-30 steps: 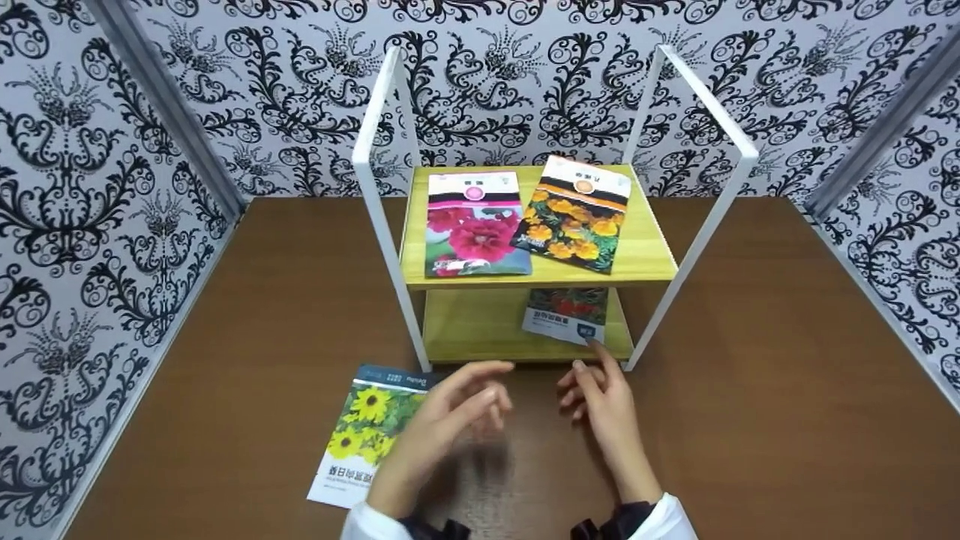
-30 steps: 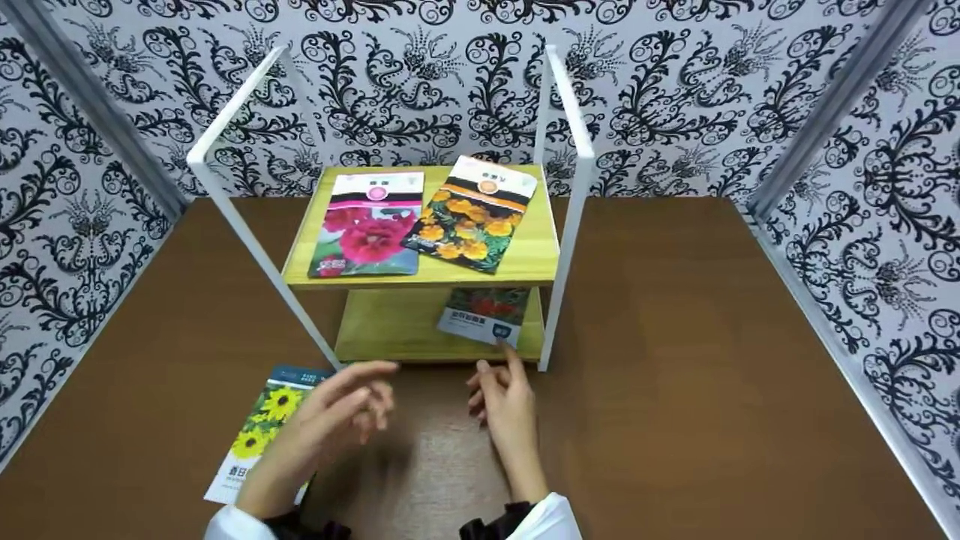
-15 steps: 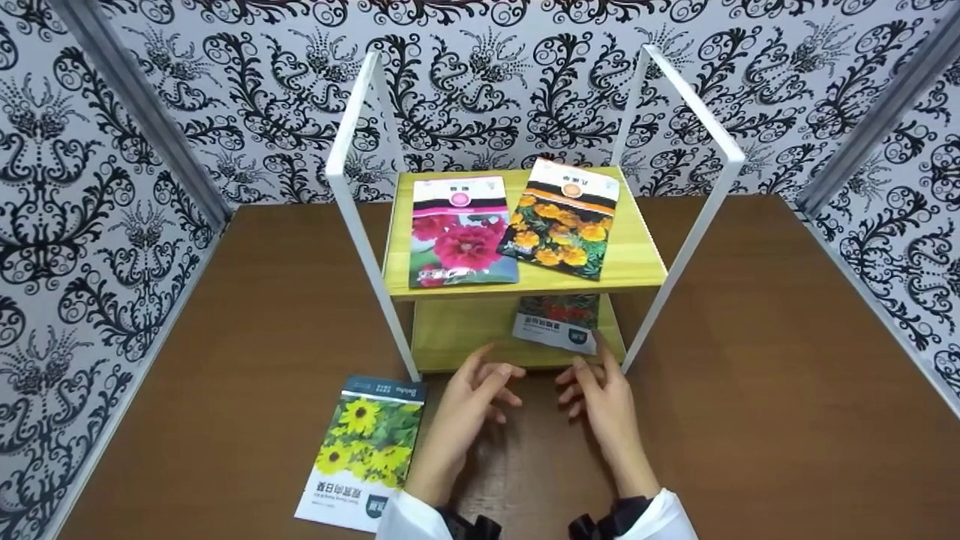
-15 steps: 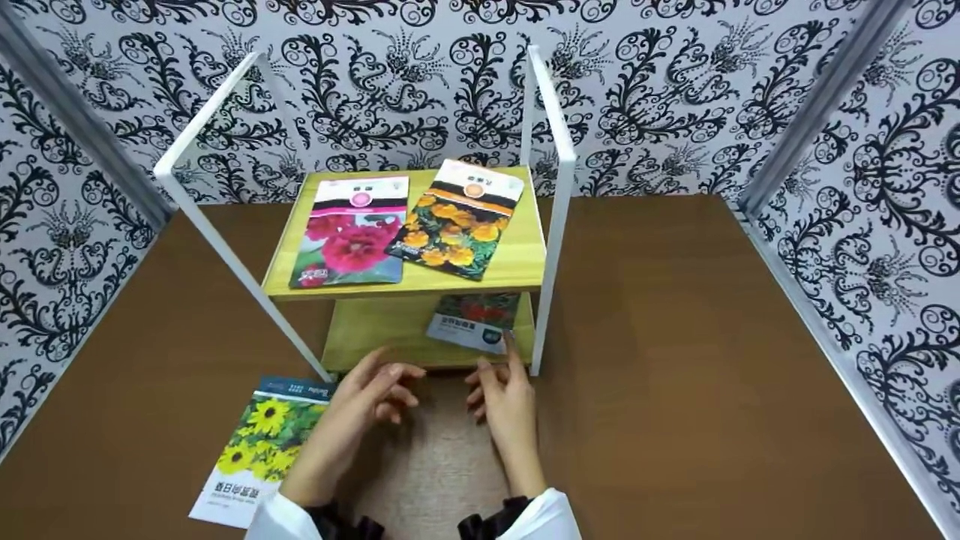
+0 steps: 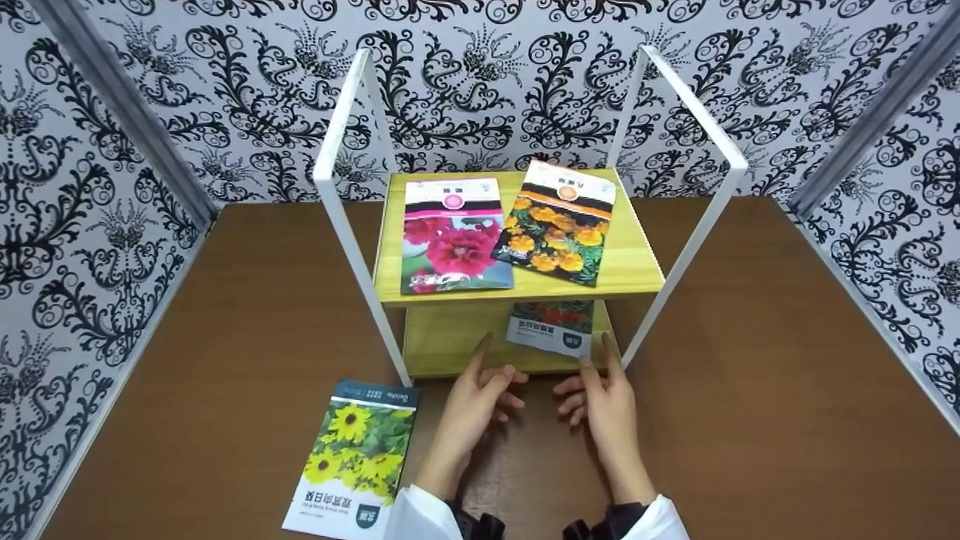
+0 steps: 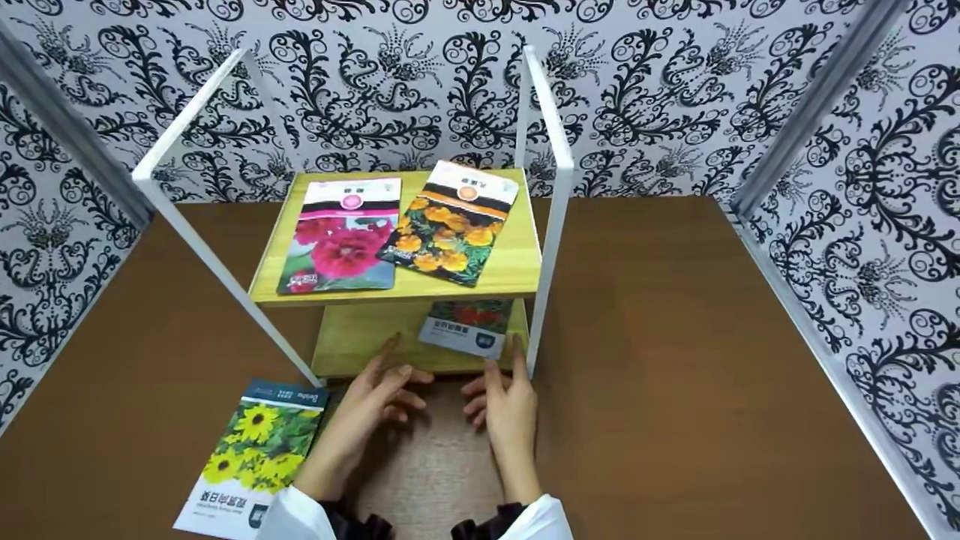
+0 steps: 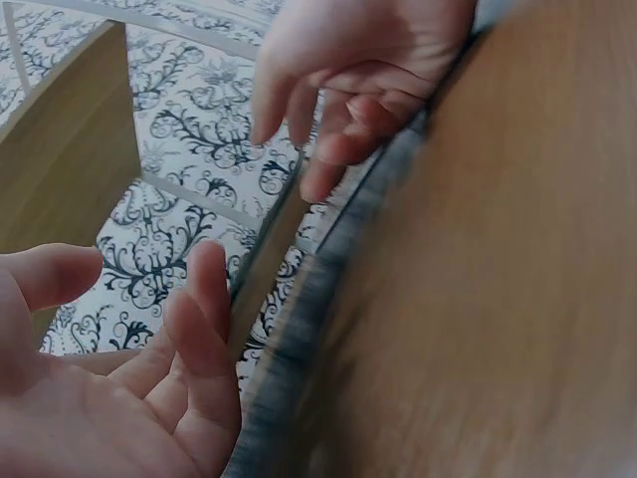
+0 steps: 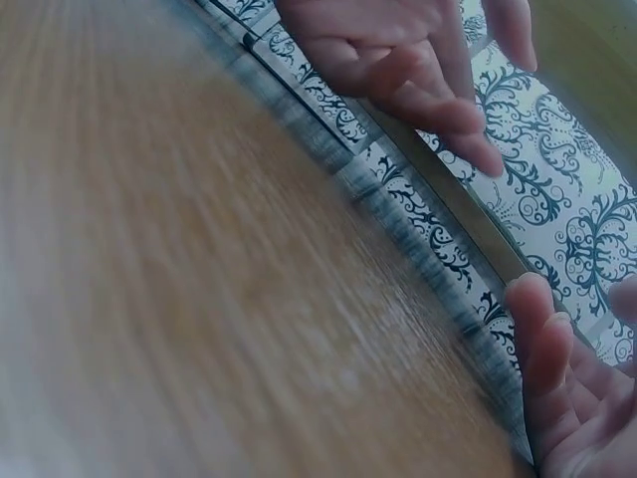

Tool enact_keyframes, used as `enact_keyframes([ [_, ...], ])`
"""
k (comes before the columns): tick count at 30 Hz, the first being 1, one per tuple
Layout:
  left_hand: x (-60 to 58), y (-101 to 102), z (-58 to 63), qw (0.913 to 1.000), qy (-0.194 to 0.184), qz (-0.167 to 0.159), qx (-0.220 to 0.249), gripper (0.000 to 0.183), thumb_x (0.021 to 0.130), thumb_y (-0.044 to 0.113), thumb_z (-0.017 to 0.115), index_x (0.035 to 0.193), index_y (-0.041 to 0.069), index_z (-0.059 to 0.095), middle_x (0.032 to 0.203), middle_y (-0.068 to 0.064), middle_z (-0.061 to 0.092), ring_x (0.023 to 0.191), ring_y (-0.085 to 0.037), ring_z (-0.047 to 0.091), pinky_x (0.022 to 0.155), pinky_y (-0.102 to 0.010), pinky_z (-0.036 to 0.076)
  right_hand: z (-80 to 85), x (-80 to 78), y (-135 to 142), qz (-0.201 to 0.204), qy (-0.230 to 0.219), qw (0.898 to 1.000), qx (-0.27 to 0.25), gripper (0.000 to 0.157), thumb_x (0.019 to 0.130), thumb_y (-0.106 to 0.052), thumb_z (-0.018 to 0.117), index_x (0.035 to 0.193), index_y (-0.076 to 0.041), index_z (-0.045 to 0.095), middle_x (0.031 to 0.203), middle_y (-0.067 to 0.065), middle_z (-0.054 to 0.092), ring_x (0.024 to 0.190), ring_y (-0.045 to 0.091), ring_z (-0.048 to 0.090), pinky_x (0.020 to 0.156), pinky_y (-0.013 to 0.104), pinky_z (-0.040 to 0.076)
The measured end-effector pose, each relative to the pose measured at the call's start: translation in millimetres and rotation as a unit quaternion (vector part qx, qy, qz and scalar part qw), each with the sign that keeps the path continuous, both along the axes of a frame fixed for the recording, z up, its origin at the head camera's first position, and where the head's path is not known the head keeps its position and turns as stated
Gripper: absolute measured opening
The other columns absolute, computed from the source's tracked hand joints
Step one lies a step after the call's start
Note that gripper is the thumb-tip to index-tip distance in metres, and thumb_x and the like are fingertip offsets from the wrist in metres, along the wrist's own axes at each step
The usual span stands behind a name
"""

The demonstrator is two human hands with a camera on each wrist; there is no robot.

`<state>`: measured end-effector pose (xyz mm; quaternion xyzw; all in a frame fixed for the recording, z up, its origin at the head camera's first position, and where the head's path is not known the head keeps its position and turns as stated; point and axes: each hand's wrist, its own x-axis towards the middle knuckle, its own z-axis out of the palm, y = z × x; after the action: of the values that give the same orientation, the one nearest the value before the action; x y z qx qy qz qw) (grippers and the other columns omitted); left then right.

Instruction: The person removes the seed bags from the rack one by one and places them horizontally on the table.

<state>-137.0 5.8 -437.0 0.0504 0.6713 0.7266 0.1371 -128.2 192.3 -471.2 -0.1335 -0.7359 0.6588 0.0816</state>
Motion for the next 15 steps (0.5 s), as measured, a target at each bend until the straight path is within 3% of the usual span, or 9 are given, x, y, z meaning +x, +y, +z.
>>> enact_keyframes([
  [4, -1.4, -0.4, -4.2, 1.0000, -0.006, -0.006, 0.001, 0.067, 0.092, 0.032, 0.049, 0.144, 0.019, 0.010, 0.094, -0.009, 0.065, 0.072, -0.027, 0.063, 0.057, -0.034, 0.049, -0.1, -0.2, -1.0, 0.005, -0.007, 1.000, -0.007, 0.063, 0.092, -0.041, 0.043, 0.143, -0.023, 0.012, 0.071, 0.015, 0.065, 0.050, 0.032, 0.059, 0.042, 0.041, 0.048],
  [11, 5.3, -2.2, 14.5, 0.9996, -0.017, -0.018, -0.014, 0.062, 0.095, 0.024, 0.044, 0.144, 0.011, 0.009, 0.097, -0.017, 0.064, 0.078, -0.038, 0.061, 0.063, -0.045, 0.049, -1.4, -2.3, -1.8, 0.003, -0.003, 1.000, -0.001, 0.063, 0.092, -0.041, 0.044, 0.143, -0.021, 0.013, 0.068, 0.015, 0.064, 0.049, 0.031, 0.058, 0.041, 0.041, 0.047],
  [15, 0.1, 0.7, 7.6, 0.9995, -0.022, -0.025, -0.003, 0.064, 0.095, 0.025, 0.044, 0.144, 0.012, 0.006, 0.097, -0.018, 0.064, 0.075, -0.038, 0.061, 0.061, -0.045, 0.049, -1.5, -3.7, -1.8, 0.006, -0.003, 1.000, 0.010, 0.062, 0.092, -0.041, 0.044, 0.143, -0.021, 0.015, 0.067, 0.013, 0.064, 0.049, 0.031, 0.058, 0.040, 0.041, 0.047],
])
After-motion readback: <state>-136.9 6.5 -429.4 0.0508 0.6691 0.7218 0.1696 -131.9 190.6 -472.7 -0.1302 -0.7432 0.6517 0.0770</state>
